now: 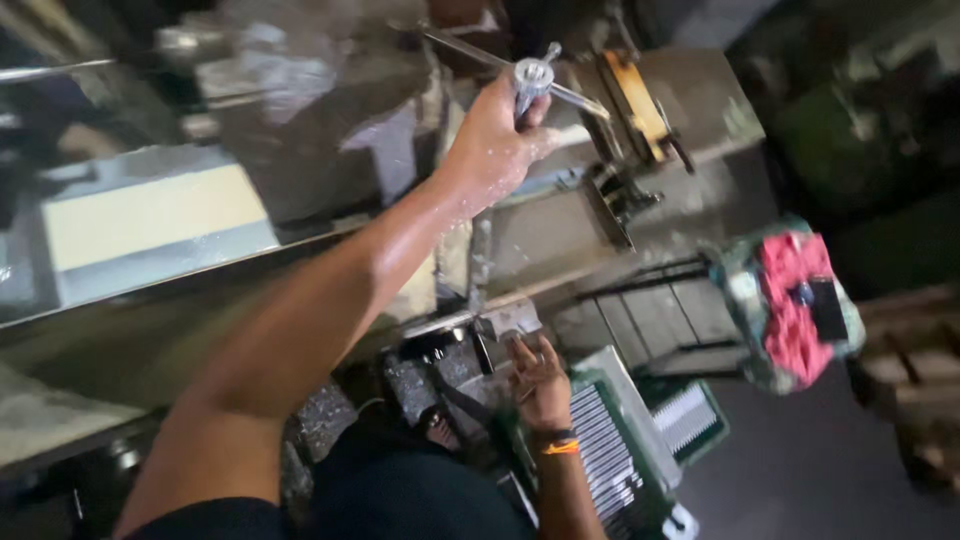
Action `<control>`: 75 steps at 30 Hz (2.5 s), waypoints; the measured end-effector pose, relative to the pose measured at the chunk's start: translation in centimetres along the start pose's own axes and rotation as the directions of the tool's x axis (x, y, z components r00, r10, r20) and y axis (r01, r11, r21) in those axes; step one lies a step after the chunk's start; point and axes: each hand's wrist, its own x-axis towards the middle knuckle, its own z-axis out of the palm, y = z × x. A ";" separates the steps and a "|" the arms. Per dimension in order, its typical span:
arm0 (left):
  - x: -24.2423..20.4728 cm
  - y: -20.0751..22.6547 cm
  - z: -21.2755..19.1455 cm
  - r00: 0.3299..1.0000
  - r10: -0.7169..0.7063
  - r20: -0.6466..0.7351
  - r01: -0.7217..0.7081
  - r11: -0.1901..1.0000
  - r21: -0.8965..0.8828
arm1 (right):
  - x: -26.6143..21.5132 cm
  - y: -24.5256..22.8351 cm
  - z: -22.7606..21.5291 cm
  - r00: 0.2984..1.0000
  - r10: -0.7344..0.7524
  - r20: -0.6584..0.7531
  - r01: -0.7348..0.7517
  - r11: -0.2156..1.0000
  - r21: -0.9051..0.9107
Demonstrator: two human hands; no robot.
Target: The person repeatedly picks up metal rods from a green bin, places them into a press machine, and operates a lever to process them. The processed rods are then placed into a blue tray with holes.
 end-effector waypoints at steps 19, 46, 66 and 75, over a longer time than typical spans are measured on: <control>-19.7 -8.3 15.6 0.533 -0.721 0.443 0.846 0.446 -0.292 | -21.1 -6.8 -25.6 0.588 -0.635 -0.501 -0.536 0.159 -0.829; -31.3 -9.3 22.1 0.520 -0.760 0.389 0.850 0.507 -0.146 | -18.3 -5.1 -5.2 0.876 -0.482 -0.018 0.395 0.738 -0.547; -29.9 -11.1 21.2 0.606 -0.747 0.274 0.791 0.602 -0.109 | -23.2 -6.3 -15.2 0.494 -0.747 -0.445 -0.054 0.485 -0.873; -31.4 -9.5 19.8 0.213 -0.865 0.454 0.977 0.195 -0.085 | -20.3 -5.5 -25.5 0.367 -0.646 -0.669 -0.477 0.487 -0.732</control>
